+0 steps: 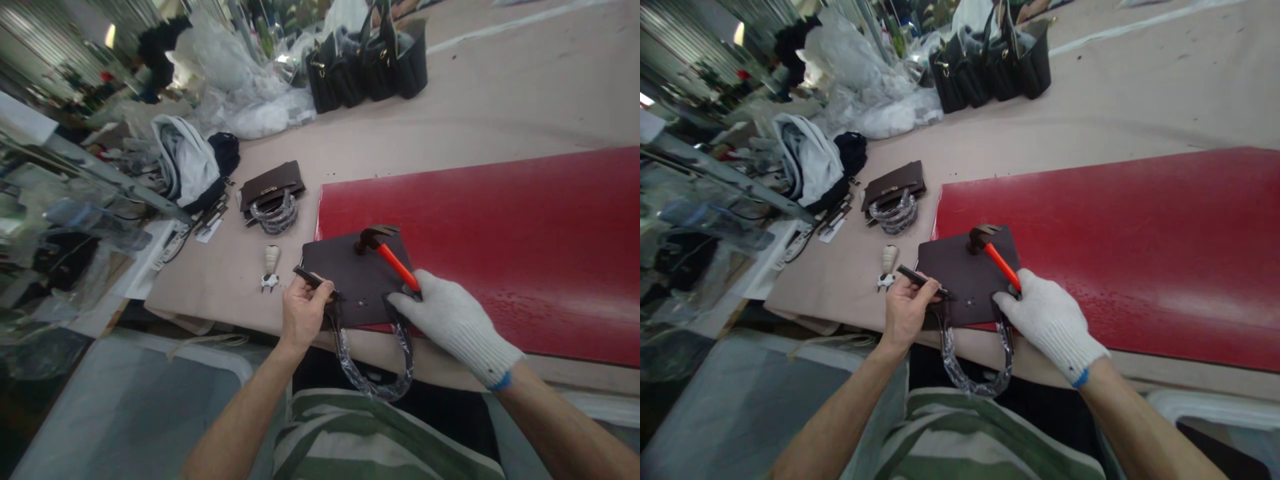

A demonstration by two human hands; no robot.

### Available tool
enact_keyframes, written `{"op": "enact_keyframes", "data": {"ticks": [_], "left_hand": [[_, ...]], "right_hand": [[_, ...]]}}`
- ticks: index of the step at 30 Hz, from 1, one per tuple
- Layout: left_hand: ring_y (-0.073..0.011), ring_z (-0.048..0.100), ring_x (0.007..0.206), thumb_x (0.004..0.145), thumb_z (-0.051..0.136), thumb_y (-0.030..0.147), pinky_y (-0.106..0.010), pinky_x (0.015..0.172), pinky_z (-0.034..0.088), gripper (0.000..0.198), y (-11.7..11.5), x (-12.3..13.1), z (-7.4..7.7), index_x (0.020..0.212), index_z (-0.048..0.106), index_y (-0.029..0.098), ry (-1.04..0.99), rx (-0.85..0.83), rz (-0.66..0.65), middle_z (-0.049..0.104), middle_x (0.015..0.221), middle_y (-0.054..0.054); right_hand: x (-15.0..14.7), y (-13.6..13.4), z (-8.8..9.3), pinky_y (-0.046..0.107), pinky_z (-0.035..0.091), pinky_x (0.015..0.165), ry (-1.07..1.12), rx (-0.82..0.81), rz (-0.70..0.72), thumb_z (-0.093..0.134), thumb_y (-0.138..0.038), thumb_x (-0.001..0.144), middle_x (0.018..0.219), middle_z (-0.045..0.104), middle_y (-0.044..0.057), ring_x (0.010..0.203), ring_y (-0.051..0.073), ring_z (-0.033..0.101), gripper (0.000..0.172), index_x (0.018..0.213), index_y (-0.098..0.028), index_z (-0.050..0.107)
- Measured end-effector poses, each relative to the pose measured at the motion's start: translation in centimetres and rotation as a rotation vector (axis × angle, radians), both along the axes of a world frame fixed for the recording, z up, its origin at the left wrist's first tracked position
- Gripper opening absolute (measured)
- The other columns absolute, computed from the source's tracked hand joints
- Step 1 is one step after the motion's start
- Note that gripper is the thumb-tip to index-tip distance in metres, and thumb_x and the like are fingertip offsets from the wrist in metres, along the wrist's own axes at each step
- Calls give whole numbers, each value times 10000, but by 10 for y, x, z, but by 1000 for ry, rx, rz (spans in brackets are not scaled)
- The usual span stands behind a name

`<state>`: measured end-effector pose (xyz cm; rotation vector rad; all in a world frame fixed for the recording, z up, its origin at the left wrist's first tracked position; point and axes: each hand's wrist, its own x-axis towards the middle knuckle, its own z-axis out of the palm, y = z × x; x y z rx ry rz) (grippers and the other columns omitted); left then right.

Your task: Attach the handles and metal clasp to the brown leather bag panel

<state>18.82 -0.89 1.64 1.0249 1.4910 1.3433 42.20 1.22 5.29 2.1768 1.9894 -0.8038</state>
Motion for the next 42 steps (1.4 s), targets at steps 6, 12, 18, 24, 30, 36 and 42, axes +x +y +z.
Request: {"op": "enact_keyframes", "data": {"ticks": [6,12,18,24,30,36,42], "left_hand": [[-166,762,720,790,807,387,-244,650,636,318,-8,18,-5,950,679,144,-15,-18,55,750,798,-33],[-174,788,858,841,731,280,-298,849,643,320,-7,7,-12,1121,629,161,-11,91,-117,787,955,-67],[-197,790,876,832,742,265,-304,804,655,286,-9,-5,-15,1079,636,168,27,92,-209,789,932,-63],[-188,774,914,870,717,208,-311,886,638,148,-18,7,-23,1005,670,170,121,142,-242,786,986,-70],[-190,769,915,878,709,197,-315,885,638,127,-19,8,-25,997,682,166,172,182,-250,783,980,-74],[-185,769,895,896,701,216,-304,858,640,117,-18,8,-27,1003,678,173,224,233,-266,780,969,-67],[-172,762,882,920,673,203,-276,825,627,97,-16,10,-24,1015,676,183,440,376,-282,773,962,-58]], "right_hand": [[0,0,-1,310,313,561,1,4,4,519,-579,917,804,666,81,676,228,600,369,952,-220,591],[0,0,-1,309,313,550,11,16,-2,514,-580,924,785,659,79,660,226,591,373,945,-216,593],[-2,-1,3,312,312,547,13,13,-16,524,-575,926,808,674,88,666,231,602,369,949,-216,602],[-1,-2,3,313,295,547,15,19,-19,527,-567,923,792,669,83,651,228,595,364,950,-213,606],[-1,-2,2,318,293,551,24,22,-22,528,-567,918,766,658,81,650,236,592,369,964,-213,620],[0,-2,2,308,289,546,31,24,-26,548,-558,906,744,646,70,634,225,586,349,942,-216,612],[1,-3,0,309,294,559,26,24,-10,535,-564,917,748,639,66,641,224,579,345,939,-224,587]]}}
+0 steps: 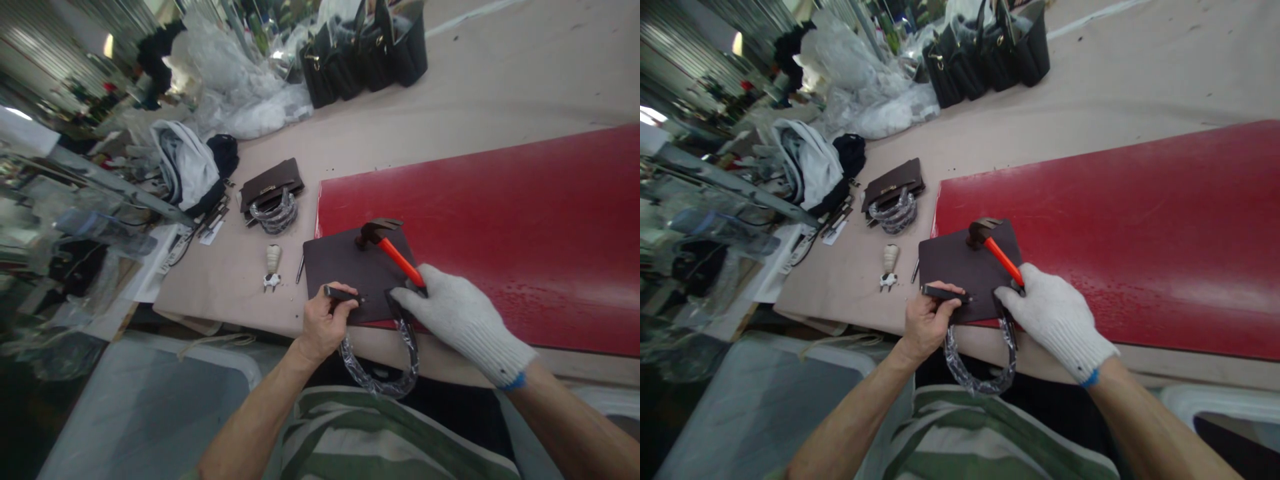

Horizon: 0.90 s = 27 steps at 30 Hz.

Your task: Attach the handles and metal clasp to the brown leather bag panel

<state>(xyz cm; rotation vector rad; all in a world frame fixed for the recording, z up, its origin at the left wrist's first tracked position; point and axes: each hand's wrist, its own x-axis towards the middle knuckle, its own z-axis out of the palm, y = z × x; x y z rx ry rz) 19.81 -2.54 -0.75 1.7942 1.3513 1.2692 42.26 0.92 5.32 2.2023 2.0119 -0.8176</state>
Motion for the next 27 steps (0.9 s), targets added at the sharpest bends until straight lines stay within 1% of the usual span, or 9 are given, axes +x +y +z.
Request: {"op": "enact_keyframes", "data": {"ticks": [3,8,11,13,15,18,21,25,27], "left_hand": [[-166,759,872,933,647,175,-265,827,615,94,1,1,3,1025,663,187,72,51,-20,770,959,-53],[-165,749,826,947,610,165,-256,781,602,92,3,4,4,1027,639,197,144,31,-15,760,941,-49],[-172,752,835,951,600,164,-265,801,603,92,3,5,3,1030,625,204,162,34,-26,760,943,-49],[-173,754,824,953,600,164,-264,792,606,90,3,5,1,1028,622,207,175,64,-42,759,939,-47],[-177,758,822,954,602,166,-263,779,610,94,3,6,0,1036,618,208,193,106,-53,757,934,-45],[-185,767,855,954,597,158,-266,789,617,119,3,7,-3,1062,603,209,208,149,-61,759,935,-45],[-177,772,871,947,597,143,-257,805,620,140,3,7,-4,1070,599,211,198,148,-69,767,952,-43],[-191,780,837,933,607,143,-259,778,623,110,4,9,-3,1022,624,206,225,153,-51,779,929,-52],[-195,781,819,933,607,147,-259,764,623,105,4,9,-2,1017,633,205,234,153,-41,783,919,-55]], "right_hand": [[0,-1,1,307,281,556,1,-5,2,523,-571,923,750,639,64,632,221,574,350,947,-227,579],[2,-2,0,309,270,561,31,15,-1,500,-555,939,730,622,53,629,219,571,327,920,-233,554],[5,-2,-5,312,282,569,137,66,-8,444,-496,969,698,596,36,634,210,571,292,849,-239,511],[10,-3,-3,312,302,569,237,107,-18,410,-468,977,668,581,24,625,199,565,299,794,-242,480],[15,-7,7,310,325,563,336,158,-14,392,-486,979,650,583,16,609,192,563,334,759,-245,466],[22,-19,37,310,350,536,428,280,39,399,-537,974,609,578,3,547,182,550,382,730,-252,469],[28,-36,64,311,358,490,432,377,126,416,-566,976,555,567,0,464,174,536,415,707,-258,486],[35,-50,75,322,357,451,222,415,307,393,-580,971,594,656,43,454,228,598,431,787,-256,609],[37,-52,80,327,340,438,106,484,354,394,-576,962,603,669,57,440,244,593,423,793,-264,624]]}}
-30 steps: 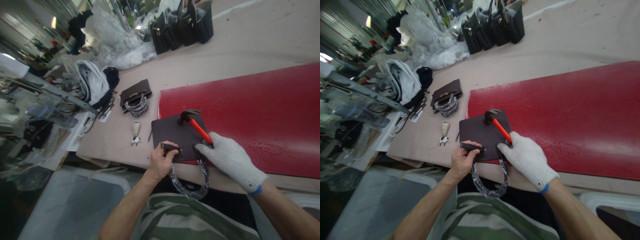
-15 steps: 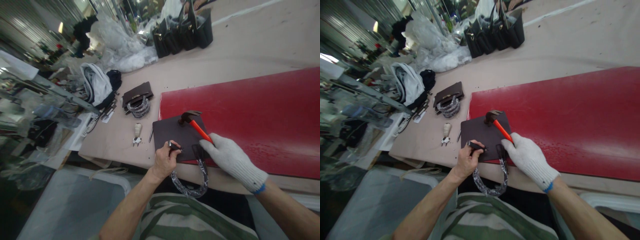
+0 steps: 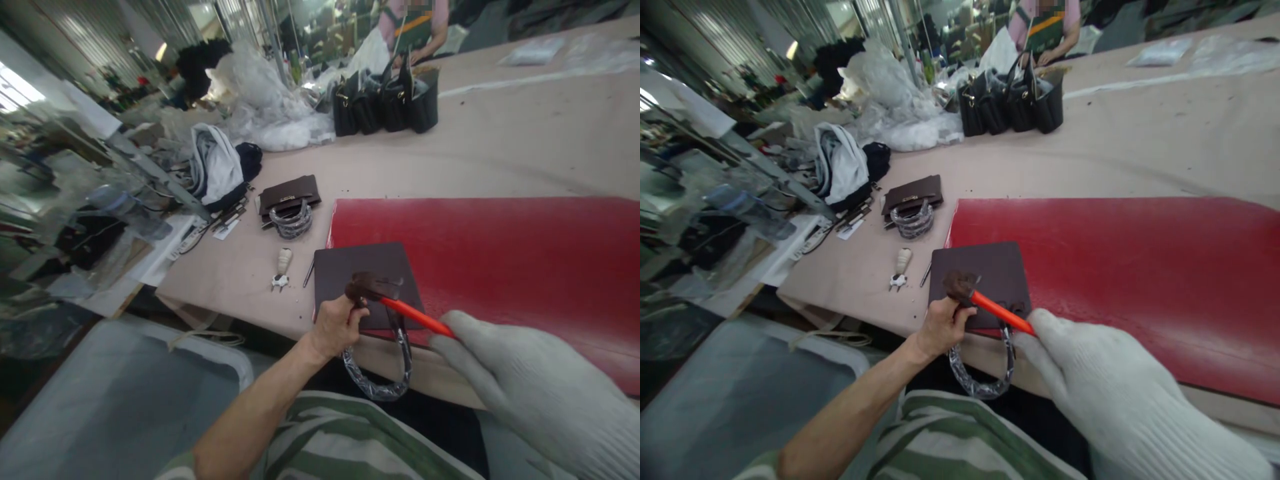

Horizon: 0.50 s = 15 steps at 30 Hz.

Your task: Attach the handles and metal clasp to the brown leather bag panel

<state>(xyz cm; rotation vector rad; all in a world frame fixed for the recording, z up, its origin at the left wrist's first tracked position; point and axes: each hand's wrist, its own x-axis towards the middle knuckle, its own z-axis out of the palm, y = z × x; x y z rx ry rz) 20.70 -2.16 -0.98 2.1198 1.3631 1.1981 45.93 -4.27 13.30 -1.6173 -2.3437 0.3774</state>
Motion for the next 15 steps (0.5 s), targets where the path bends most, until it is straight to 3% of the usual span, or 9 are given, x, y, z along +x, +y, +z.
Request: {"op": "enact_keyframes", "data": {"ticks": [6,11,15], "left_hand": [[-208,782,880,939,604,166,-281,817,624,117,1,0,-1,1049,629,197,-8,14,-12,783,943,-66],[-210,783,846,931,620,172,-267,776,618,122,0,-1,-3,1042,654,211,27,-47,13,786,907,-61],[-191,776,870,948,606,178,-272,811,616,104,0,-2,-6,1044,629,212,-54,-52,-16,777,951,-52]], "right_hand": [[-9,-9,21,309,383,449,167,86,-132,369,-553,1018,586,647,41,466,217,614,393,896,-267,609],[-2,-9,0,331,299,490,-160,-54,-40,447,-447,937,636,687,90,484,235,599,311,811,-260,661],[-2,9,-12,323,332,541,-140,-203,-117,420,-509,969,673,678,62,557,224,616,343,849,-245,601]]}}
